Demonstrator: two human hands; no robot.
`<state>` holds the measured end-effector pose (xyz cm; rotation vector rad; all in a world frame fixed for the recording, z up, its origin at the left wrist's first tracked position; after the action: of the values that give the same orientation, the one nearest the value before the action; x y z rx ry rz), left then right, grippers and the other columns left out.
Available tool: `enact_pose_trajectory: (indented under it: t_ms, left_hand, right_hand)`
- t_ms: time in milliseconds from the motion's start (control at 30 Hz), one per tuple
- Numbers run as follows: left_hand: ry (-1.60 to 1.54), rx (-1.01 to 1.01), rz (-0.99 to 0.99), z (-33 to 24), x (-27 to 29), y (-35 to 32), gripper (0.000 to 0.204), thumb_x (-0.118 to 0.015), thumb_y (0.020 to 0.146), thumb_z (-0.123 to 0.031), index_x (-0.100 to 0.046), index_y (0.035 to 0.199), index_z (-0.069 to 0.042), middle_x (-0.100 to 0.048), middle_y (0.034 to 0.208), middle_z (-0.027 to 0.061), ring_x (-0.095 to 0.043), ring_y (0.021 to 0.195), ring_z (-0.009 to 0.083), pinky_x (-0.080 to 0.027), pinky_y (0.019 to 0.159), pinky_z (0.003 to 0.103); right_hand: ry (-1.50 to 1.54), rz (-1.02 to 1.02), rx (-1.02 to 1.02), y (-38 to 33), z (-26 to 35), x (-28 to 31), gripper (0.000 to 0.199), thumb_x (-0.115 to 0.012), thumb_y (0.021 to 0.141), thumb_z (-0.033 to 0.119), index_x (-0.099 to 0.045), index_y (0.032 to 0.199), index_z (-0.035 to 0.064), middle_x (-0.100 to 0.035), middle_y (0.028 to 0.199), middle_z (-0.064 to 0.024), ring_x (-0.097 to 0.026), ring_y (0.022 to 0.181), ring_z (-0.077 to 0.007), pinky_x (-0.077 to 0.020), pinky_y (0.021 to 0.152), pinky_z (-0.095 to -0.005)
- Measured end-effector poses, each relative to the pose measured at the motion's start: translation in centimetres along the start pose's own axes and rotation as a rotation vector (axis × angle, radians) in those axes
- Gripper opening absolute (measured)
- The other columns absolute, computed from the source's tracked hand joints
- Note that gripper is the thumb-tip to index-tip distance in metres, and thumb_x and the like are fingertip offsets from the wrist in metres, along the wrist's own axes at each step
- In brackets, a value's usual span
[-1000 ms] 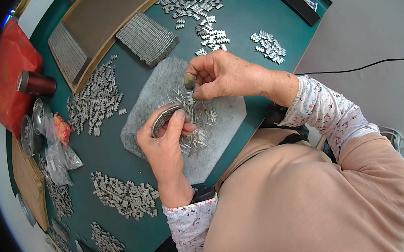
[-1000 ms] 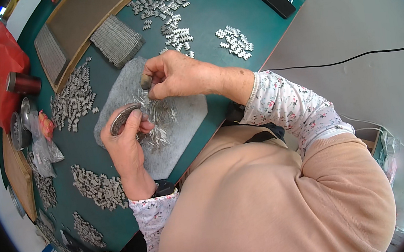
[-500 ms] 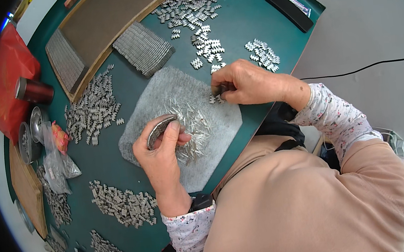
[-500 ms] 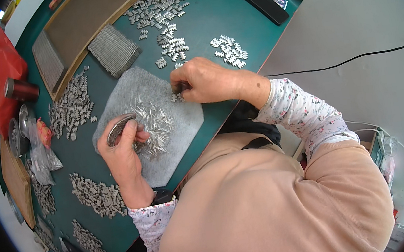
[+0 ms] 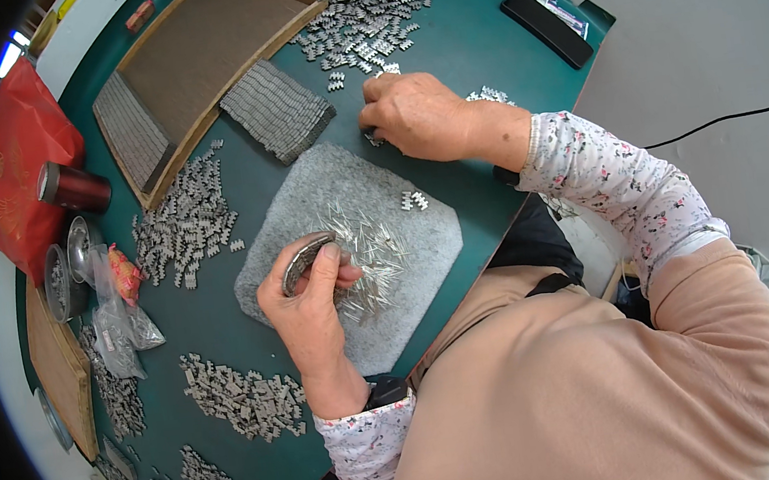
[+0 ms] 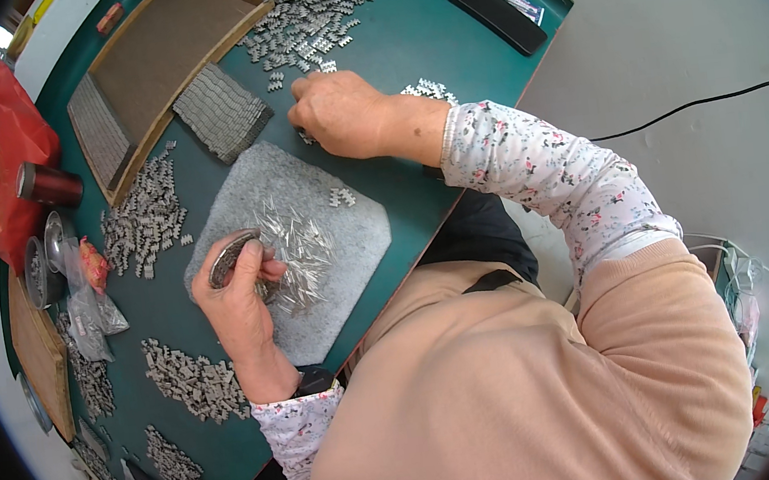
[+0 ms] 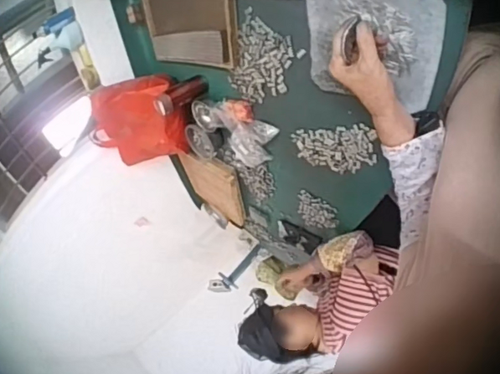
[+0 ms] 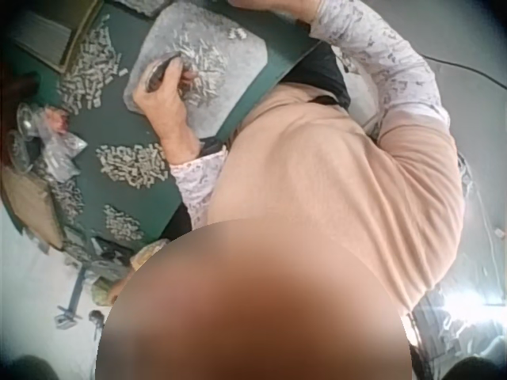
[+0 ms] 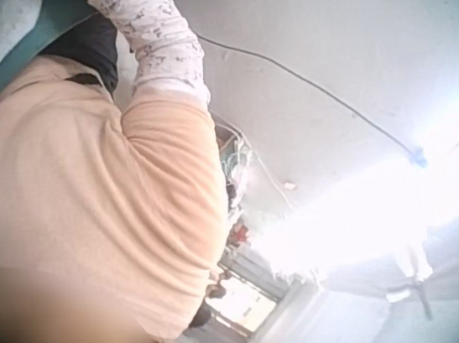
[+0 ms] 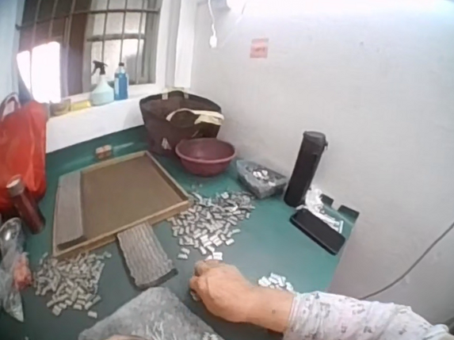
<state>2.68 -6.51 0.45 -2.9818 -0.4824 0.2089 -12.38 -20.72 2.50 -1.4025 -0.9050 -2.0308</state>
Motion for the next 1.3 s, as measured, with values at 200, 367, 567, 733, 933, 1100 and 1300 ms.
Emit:
enact_pose_trajectory:
  t_ms: [200,367,567,733,933,1100,1300]
  left_hand:
    - [0.011,-0.002,-0.008,0.0,0.0,0.0,0.014,-0.066,0.085,-0.003,-0.066,0.094,0.007,-0.065,0.073,0.0101,-0.063,0.059,0.0153,-0.050,0.054,0.024]
    - [-0.018,-0.001,0.005,0.0,0.2,0.0,0.012,-0.066,0.086,-0.003,-0.067,0.093,0.007,-0.064,0.072,0.0093,-0.064,0.059,0.0145,-0.052,0.055,0.024]
    - [-0.012,0.014,-0.001,0.2,0.1,0.1,0.013,-0.066,0.086,-0.003,-0.066,0.093,0.007,-0.064,0.072,0.0092,-0.064,0.059,0.0146,-0.052,0.055,0.024]
    - [0.004,-0.014,-0.010,-0.2,0.3,0.1,0.013,-0.066,0.086,-0.003,-0.066,0.094,0.007,-0.065,0.073,0.0096,-0.064,0.059,0.0144,-0.052,0.055,0.023]
    - [0.002,0.003,-0.009,-0.1,0.1,0.0,0.012,-0.066,0.086,-0.003,-0.067,0.093,0.007,-0.065,0.072,0.0094,-0.063,0.059,0.0141,-0.052,0.054,0.023]
    - [0.011,0.000,-0.011,0.1,0.1,0.2,0.013,-0.066,0.085,-0.003,-0.066,0.094,0.007,-0.065,0.074,0.0098,-0.063,0.058,0.0147,-0.050,0.054,0.024]
    - [-0.025,0.007,-0.010,0.2,0.1,-0.1,0.014,-0.066,0.085,-0.003,-0.066,0.095,0.007,-0.066,0.075,0.0099,-0.063,0.059,0.0150,-0.050,0.055,0.024]
  right_hand:
    - [0.006,0.004,-0.014,0.1,0.2,-0.6,0.012,-0.066,0.079,0.009,-0.062,0.086,0.0011,-0.058,0.091,-0.0129,-0.058,0.094,-0.0310,-0.0491,0.079,-0.0409]
    - [-0.001,-0.085,0.072,-0.3,1.2,0.2,0.015,-0.067,0.077,0.008,-0.057,0.087,0.0017,-0.057,0.088,-0.0125,-0.060,0.087,-0.0312,-0.0507,0.074,-0.0408]
    - [0.108,-0.028,0.187,-2.2,5.0,0.1,0.010,-0.060,0.079,0.010,-0.056,0.082,0.0025,-0.057,0.083,-0.0122,-0.061,0.082,-0.0306,-0.0514,0.069,-0.0398]
    - [0.199,0.014,0.184,-2.5,4.5,0.5,0.010,-0.066,0.078,0.008,-0.064,0.087,0.0039,-0.058,0.086,-0.0101,-0.062,0.080,-0.0291,-0.0519,0.069,-0.0405]
    - [0.217,0.047,0.032,-1.9,3.7,0.5,0.013,-0.068,0.077,0.007,-0.067,0.091,0.0044,-0.059,0.088,-0.0098,-0.062,0.086,-0.0296,-0.0514,0.071,-0.0397]
    - [0.097,0.135,0.132,-2.1,5.0,-0.9,0.014,-0.067,0.077,0.006,-0.063,0.091,0.0015,-0.058,0.088,-0.0111,-0.062,0.083,-0.0307,-0.0513,0.072,-0.0405]
    - [0.414,0.107,0.041,-1.6,4.7,0.2,0.016,-0.064,0.077,0.006,-0.061,0.090,-0.0020,-0.063,0.089,-0.0173,-0.064,0.083,-0.0339,-0.0515,0.073,-0.0420]
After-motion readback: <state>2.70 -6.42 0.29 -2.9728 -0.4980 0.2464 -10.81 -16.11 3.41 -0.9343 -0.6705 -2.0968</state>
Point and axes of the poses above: each hand's wrist, its own y-axis towards the middle knuckle, its own x-axis out of the back of the hand, z = x × y, the point moved 9 cm from there along y, towards the middle knuckle
